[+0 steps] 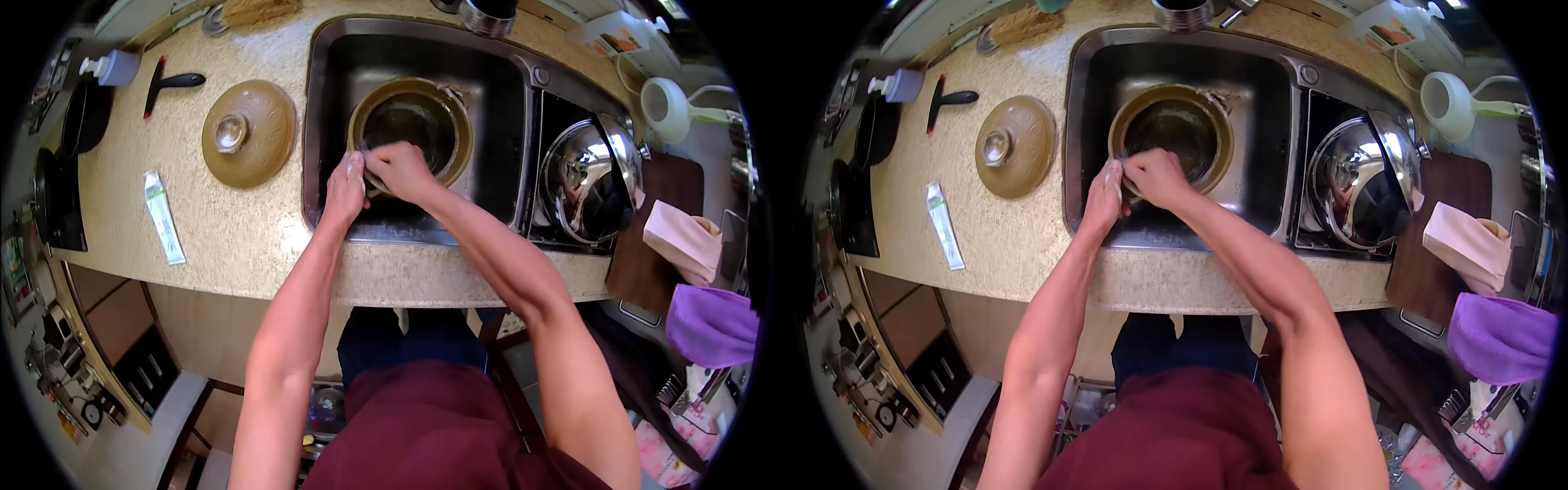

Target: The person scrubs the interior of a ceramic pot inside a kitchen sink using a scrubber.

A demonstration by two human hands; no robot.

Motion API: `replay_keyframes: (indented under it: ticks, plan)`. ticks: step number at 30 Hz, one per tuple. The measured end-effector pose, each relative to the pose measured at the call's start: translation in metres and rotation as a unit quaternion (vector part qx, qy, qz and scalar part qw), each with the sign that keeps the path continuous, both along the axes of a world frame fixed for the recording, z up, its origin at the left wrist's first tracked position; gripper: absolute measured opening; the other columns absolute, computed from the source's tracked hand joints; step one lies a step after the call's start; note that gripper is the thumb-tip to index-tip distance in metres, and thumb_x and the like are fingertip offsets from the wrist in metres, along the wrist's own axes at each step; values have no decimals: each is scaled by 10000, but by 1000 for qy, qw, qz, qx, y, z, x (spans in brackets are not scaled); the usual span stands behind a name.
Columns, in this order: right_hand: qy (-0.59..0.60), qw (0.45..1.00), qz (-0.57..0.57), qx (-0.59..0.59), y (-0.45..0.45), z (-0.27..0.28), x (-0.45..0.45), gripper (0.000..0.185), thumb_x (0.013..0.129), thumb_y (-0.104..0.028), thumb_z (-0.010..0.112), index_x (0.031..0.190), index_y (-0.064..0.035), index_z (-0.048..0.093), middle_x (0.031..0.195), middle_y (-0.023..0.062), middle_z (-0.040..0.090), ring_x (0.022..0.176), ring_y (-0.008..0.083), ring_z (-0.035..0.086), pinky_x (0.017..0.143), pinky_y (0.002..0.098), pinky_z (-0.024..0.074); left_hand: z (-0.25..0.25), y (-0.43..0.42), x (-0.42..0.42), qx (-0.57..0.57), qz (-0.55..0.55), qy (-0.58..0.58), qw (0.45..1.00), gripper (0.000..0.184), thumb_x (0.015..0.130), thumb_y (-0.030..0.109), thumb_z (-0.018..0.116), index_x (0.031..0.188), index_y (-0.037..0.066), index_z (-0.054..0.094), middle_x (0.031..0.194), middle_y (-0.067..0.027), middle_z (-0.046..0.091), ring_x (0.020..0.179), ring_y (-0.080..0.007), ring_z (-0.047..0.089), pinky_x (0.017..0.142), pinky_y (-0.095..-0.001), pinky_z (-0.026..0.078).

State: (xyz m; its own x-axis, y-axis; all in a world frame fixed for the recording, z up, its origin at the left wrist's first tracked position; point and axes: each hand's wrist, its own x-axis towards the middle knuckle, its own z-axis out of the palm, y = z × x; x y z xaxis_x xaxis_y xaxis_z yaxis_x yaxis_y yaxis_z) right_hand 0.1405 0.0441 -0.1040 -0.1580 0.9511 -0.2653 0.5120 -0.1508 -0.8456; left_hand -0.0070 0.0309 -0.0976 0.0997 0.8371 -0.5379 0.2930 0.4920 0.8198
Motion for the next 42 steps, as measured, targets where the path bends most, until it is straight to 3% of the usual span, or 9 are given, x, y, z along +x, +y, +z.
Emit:
replay_keyframes:
  ticks: [2,9,14,17,22,28,31,39,42]
  plan:
    - [-29,995,89,24,-20,7,21,210,884,-197,592,830,-12,676,791,236,610,720,405,620,655,421,496,1,-5,1,-24,17,-2,1000,504,1034,405,365,1270,-6,537,708,-126,583,434,-195,548,417,-311,455]
    - [-30,983,158,84,-12,6,16,166,880,-126,547,848,2,648,842,258,624,771,455,608,672,473,501,21,-2,5,-11,10,43,999,481,1035,358,381,1428,85,430,686,-144,603,431,-219,568,448,-345,500]
    - [-323,866,260,279,-40,46,113,147,824,-130,590,806,-49,711,976,89,718,1073,259,586,985,399,396,16,-4,5,-20,3,90,996,529,1031,335,380,1511,126,304,755,-190,638,535,-307,626,571,-414,534]
    - [-336,859,265,282,-35,38,119,135,812,-161,614,804,-72,715,1040,91,676,1029,246,564,933,391,424,-14,-5,2,63,-55,178,980,588,1021,318,406,1542,140,203,854,-203,668,561,-299,644,601,-406,548]
    - [-381,820,250,345,52,14,131,87,766,-120,589,782,-48,634,1030,112,578,931,273,595,795,401,509,7,-6,2,44,-78,152,984,728,947,314,451,1545,98,96,1019,-340,641,995,-509,609,916,-504,451]
    - [-289,824,293,391,91,-1,28,71,738,-97,600,719,-41,640,935,160,617,871,322,644,726,430,549,-8,-9,2,83,-76,170,979,750,915,278,453,1521,1,109,803,-329,630,796,-500,624,782,-529,470]
    - [-407,791,257,377,89,18,93,68,717,-95,614,720,-52,667,959,165,624,881,313,645,764,451,534,-1,-9,1,75,-67,144,984,735,919,258,455,1514,-10,115,809,-347,624,805,-510,617,793,-543,467]
    - [-402,855,182,271,80,10,81,135,795,-78,576,891,-45,666,899,194,616,748,336,685,635,449,566,-6,-11,1,94,-89,166,978,713,941,229,445,1504,-35,98,821,-318,638,789,-500,616,775,-543,468]
    - [-172,926,96,322,74,6,7,49,783,-65,587,778,-42,630,808,183,638,810,347,659,716,468,529,1,-9,2,66,-78,131,986,741,913,226,450,1504,-37,90,828,-316,638,820,-494,627,790,-535,477]
